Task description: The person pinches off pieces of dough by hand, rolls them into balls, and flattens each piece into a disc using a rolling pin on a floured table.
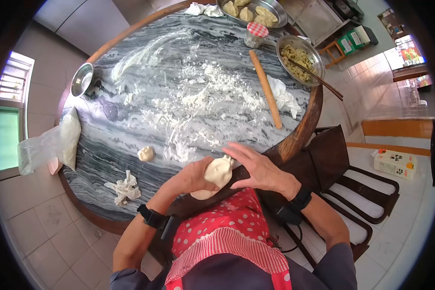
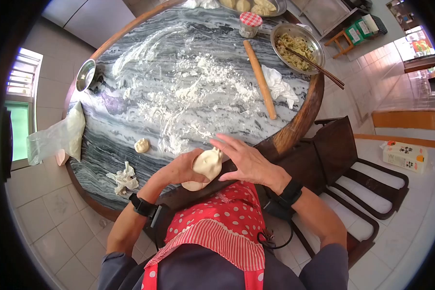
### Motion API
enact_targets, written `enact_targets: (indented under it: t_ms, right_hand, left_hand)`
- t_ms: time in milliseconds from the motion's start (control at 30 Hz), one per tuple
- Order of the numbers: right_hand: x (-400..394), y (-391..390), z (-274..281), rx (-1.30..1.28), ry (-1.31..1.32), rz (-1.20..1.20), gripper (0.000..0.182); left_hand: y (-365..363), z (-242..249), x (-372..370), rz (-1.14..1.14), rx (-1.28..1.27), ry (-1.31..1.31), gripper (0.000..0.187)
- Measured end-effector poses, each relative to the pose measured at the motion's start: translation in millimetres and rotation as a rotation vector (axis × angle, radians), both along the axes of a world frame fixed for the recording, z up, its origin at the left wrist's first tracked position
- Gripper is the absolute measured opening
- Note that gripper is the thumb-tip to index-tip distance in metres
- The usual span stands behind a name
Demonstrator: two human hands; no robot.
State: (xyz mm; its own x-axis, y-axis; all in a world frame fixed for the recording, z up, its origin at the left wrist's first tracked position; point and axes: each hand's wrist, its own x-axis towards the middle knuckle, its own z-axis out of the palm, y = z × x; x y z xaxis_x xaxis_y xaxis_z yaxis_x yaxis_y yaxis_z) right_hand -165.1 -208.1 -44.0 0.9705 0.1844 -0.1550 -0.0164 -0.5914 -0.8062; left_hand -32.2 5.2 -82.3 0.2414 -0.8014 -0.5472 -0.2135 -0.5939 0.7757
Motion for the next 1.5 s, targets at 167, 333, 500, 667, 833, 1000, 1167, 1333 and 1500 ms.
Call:
enact_targets:
  t_ms: [167, 333, 500, 667, 833, 1000, 1167, 1333, 1500]
  right_hand:
    - [1.4, 9.6, -28.2, -0.044, -0.134, 0.163, 0.085]
    - [3.5, 19.1, -35.9, -0.001, -0.036, 0.162, 0.043]
    - [2.2, 32.4, -46.9, 0.114, 0.109, -0.033, 0.02]
    - [11.4, 34.1, -40.3, 0.634, 0.615, -0.292, 0.024]
    - [8.5, 24.3, -27.1, 0.541, 0.654, -0.33, 0.023]
    - [-0.6, 13.2, -31.0, 0.573, 0.601, -0.325, 0.023]
    - [-10.8, 3.9, -16.2, 0.191, 0.108, -0.174, 0.049]
    - [-4.6, 22.8, -10.3, -0.189, -0.221, 0.044, 0.063]
    - [-6.5, 22.8, -33.5, -0.002, -0.147, 0.002, 0.043]
  left_hand:
    - [1.9, -2.3, 0.6, -0.067, -0.004, 0.083, 0.071]
    - [4.9, -2.3, 1.2, -0.107, -0.041, 0.121, 0.07]
    - [0.0, 32.4, -18.4, -0.186, 0.106, -0.233, 0.084]
    - [-13.5, 11.4, -47.1, -0.058, -0.114, -0.685, 0.096]
    - [-17.5, -6.0, -50.4, -0.031, -0.1, -0.701, 0.069]
    - [-18.6, -7.7, -47.8, -0.069, -0.09, -0.753, 0.041]
    - [-22.6, -11.8, -35.6, -0.05, -0.078, -0.655, 0.025]
    - [-21.2, -19.4, -32.6, -0.052, -0.12, -0.627, 0.028]
    - [-14.3, -26.4, -34.8, -0.032, -0.213, -0.667, 0.028]
